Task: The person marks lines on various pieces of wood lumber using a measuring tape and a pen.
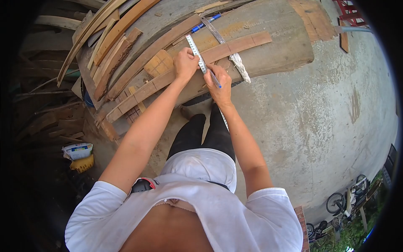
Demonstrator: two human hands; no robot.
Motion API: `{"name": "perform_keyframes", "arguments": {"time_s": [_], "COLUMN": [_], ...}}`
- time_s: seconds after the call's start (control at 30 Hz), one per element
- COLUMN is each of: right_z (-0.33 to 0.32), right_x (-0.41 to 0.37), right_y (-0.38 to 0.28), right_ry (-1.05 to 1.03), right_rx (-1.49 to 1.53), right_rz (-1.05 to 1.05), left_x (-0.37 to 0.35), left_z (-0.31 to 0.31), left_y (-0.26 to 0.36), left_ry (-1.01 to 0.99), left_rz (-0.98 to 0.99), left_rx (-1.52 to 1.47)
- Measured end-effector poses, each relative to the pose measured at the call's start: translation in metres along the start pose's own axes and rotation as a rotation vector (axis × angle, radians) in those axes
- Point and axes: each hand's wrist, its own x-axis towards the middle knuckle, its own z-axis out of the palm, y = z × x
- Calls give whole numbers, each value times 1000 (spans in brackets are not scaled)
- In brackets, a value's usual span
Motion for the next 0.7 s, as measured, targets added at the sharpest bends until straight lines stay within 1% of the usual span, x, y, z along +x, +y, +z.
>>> {"name": "perform_keyframes", "arguments": {"time_s": [0.07,0.1,0.17,0.3,0.4,0.47,0.57,0.63,0.7], "right_z": [-11,-16,-22,-36,-43,-47,-54,-56,-58], "right_x": [-10,-15,-13,1,12,16,24,27,30], "right_y": [0,-1,-3,-7,-1,3,4,8,12], "right_ry": [-62,-57,38,96,196,213,236,245,211], "right_rx": [-120,-123,-87,-82,-75,-72,-68,-65,-71], "right_rz": [39,39,66,90,23,46,79,93,105], "left_x": [0,-2,1,-1,-1,-2,2,13,21], "left_z": [1,2,0,-4,1,11,33,51,65], "left_y": [-3,-3,-1,7,19,34,55,57,57], "left_ry": [4,1,-27,-59,-137,-174,-219,-219,-182], "left_rz": [35,40,-1,14,38,73,71,84,157], "left_rx": [22,19,10,-4,-82,-92,-129,-130,-56]}}
